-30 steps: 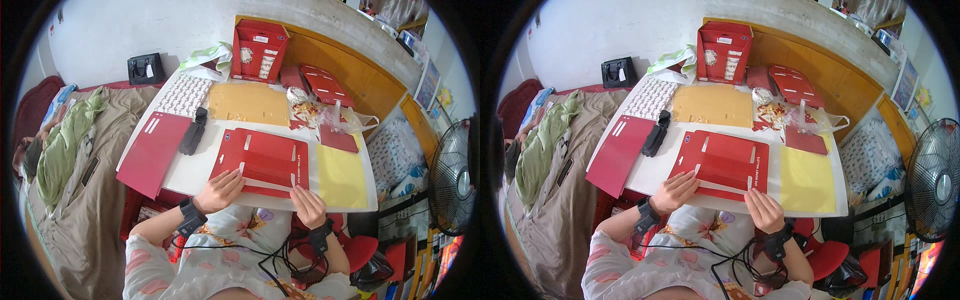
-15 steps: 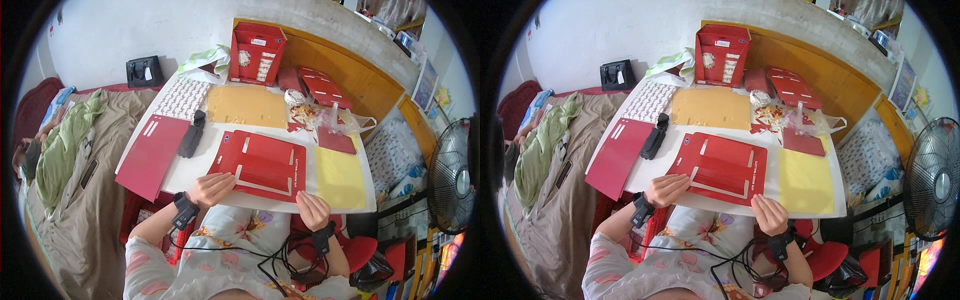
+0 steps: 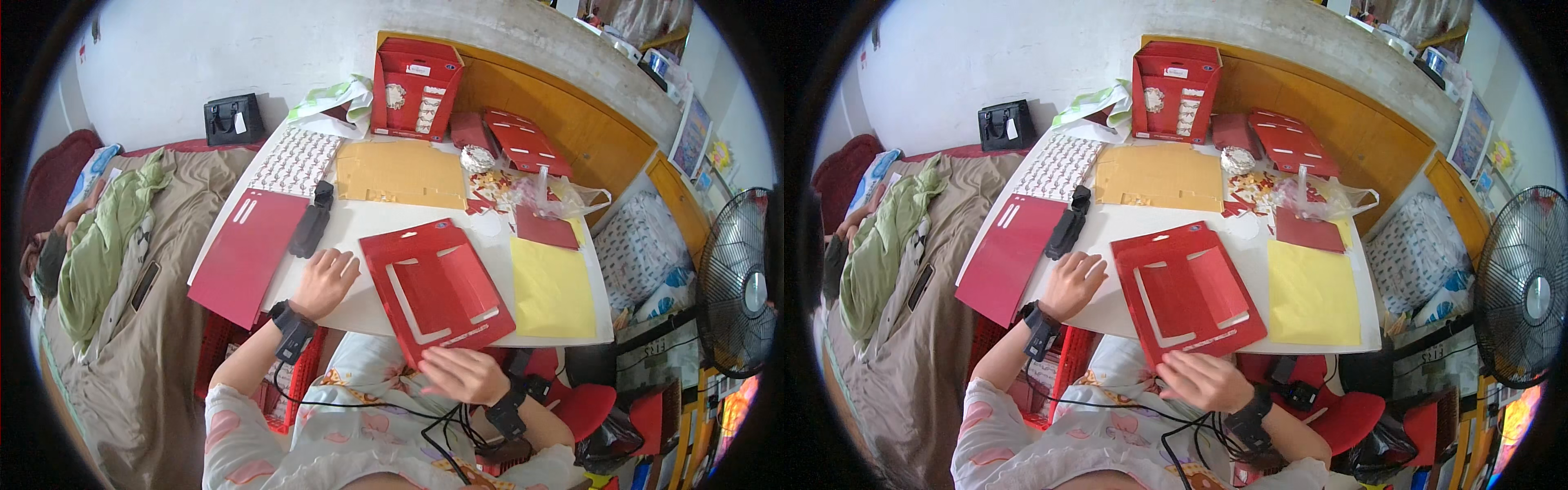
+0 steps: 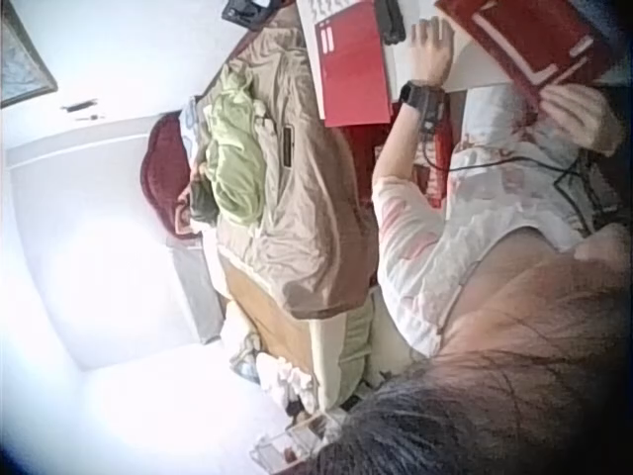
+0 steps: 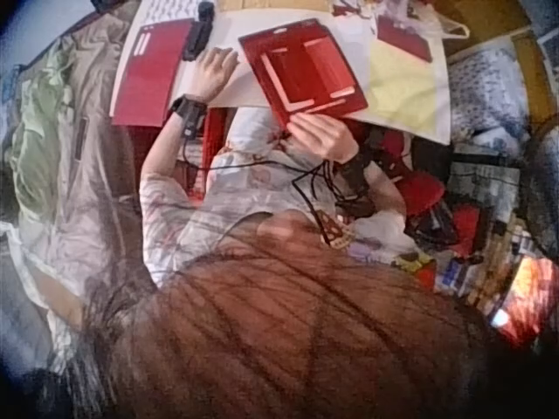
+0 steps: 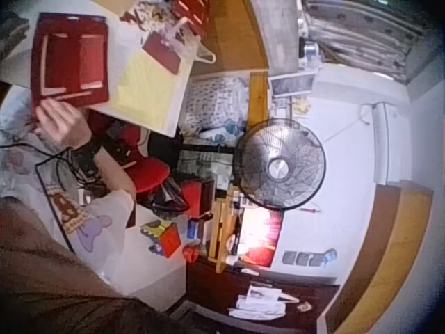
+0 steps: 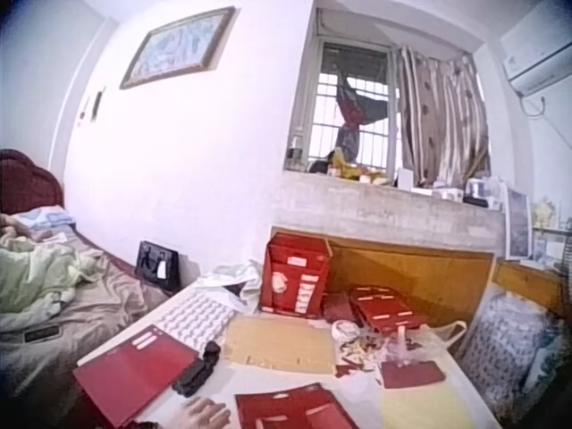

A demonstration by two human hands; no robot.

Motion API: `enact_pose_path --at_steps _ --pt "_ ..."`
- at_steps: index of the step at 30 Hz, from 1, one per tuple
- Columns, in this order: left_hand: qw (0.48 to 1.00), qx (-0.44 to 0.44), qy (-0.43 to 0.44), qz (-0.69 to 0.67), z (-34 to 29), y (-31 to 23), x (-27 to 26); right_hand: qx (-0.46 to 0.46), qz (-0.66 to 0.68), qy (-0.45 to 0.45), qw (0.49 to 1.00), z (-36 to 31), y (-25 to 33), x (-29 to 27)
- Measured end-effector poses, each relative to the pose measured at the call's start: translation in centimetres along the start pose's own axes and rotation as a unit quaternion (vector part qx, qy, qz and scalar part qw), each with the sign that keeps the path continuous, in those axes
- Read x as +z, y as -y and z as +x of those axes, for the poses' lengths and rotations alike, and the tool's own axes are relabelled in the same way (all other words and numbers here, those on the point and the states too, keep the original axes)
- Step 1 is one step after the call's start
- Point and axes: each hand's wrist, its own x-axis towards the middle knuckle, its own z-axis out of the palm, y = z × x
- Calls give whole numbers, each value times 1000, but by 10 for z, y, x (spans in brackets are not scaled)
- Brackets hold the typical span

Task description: Assembling red paper wallets and inserting yellow paper dividers.

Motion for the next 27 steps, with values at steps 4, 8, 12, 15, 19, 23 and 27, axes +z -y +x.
enact_pose_path --at_steps 4,8,12,15,19,23,27 --pt "995 -81 46 -20 3 -9 3 12 9 -18 1000 9 -4 -6" --pt "980 -124 66 -138 8 -36 -10 339 -70 -83 934 -8 -43 -22" --pt "973 -119 122 -158 13 -52 -15 440 -106 -26 891 -40 -57 -5" --pt "970 -119 181 -112 17 -45 -4 460 -21 -49 886 -38 -49 -3" --pt "985 -145 96 20 23 -19 20 347 34 -54 936 -31 -38 -1" --pt "986 -157 29 47 42 -20 10 151 114 13 982 -15 -30 -1" --pt "990 -50 -20 -127 52 -47 -6 121 90 16 988 -18 -33 1"
